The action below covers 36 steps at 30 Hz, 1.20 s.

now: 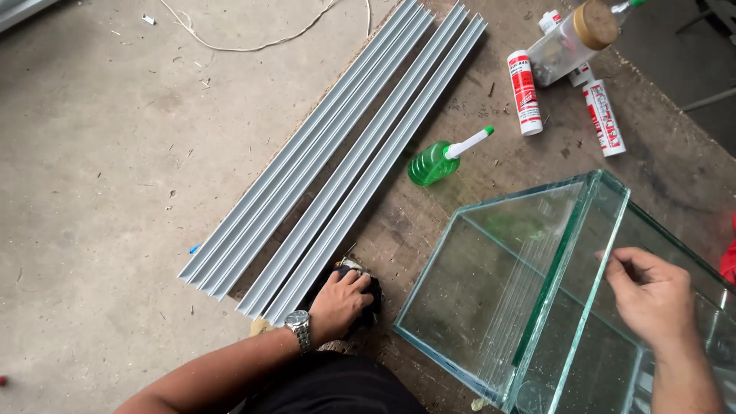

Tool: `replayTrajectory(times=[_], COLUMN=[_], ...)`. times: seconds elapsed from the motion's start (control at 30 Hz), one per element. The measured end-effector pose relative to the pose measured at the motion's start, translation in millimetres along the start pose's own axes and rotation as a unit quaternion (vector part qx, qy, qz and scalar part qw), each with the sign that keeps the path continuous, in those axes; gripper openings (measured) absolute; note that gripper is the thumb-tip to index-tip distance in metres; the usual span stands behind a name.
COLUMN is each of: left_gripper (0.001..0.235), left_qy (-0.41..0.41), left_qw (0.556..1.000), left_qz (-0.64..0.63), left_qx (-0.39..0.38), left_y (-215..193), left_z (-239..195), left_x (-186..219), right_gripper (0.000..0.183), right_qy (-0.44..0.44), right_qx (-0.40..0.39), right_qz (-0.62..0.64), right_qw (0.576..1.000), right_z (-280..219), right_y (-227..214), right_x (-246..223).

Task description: Cleaning the edges of a glass aquarium tank using a spray bottle and a cloth to prepare for assembly.

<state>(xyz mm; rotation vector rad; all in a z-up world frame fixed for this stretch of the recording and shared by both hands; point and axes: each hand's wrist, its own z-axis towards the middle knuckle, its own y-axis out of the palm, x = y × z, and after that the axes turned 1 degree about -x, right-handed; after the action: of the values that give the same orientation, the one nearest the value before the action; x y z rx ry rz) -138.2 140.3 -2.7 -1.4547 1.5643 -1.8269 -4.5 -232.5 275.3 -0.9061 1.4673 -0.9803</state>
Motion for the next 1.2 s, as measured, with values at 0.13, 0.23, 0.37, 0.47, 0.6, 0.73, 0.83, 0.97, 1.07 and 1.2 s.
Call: replayTrajectory(times=[0.13, 0.23, 0.37, 0.47, 0.6, 0.73, 0.83, 0.97, 1.07, 1.2], left_gripper=[0.037, 0.027, 0.025, 0.024, 0.035, 0.022, 0.058, 0.073, 0.074, 0.078], left_qy=[0.027, 0.038, 0.033, 0.035, 0.069, 0.12, 0.191, 0.18, 0.131, 0.077], left_qw=[1.0, 0.993, 0.998, 0.986, 0.822, 0.753, 0.783, 0.824, 0.831, 0.832], left_qz=[-0.002, 0.029, 0.02, -0.146, -0.511, -0.528, -0.503, -0.493, -0.503, -0.513], left_qx=[-0.015, 0.103, 0.041, 0.074, 0.242, 0.373, 0.311, 0.214, 0.198, 0.197], left_y=[14, 21, 23, -37, -115, -132, -125, -145, -175, -195], left_z=[15, 25, 37, 35, 55, 67, 40, 61, 110, 193], left_x=[-14, -21, -24, -14, 7, 98, 152, 154, 158, 150], right_gripper=[0.015, 0.016, 0.012, 0.013, 0.017, 0.02, 0.027, 0.029, 0.019, 0.018], right_qy=[-0.011, -0.012, -0.019, -0.007, 0.027, -0.018, 0.056, 0.058, 0.045, 0.038], right_qx=[0.015, 0.003, 0.002, 0.001, -0.011, -0.019, -0.041, -0.047, -0.034, -0.029], right_qz=[-0.017, 0.05, 0.077, 0.071, 0.054, 0.086, 0.057, 0.048, 0.073, 0.126], right_qw=[1.0, 0.999, 0.997, 0.997, 0.998, 0.996, 0.996, 0.996, 0.996, 0.991], right_z=[6, 9, 7, 6, 5, 9, 6, 17, 20, 24], right_y=[5, 5, 9, 6, 4, 12, 10, 19, 24, 30], right_x=[12, 12, 20, 7, -10, -3, -29, -37, -36, -21])
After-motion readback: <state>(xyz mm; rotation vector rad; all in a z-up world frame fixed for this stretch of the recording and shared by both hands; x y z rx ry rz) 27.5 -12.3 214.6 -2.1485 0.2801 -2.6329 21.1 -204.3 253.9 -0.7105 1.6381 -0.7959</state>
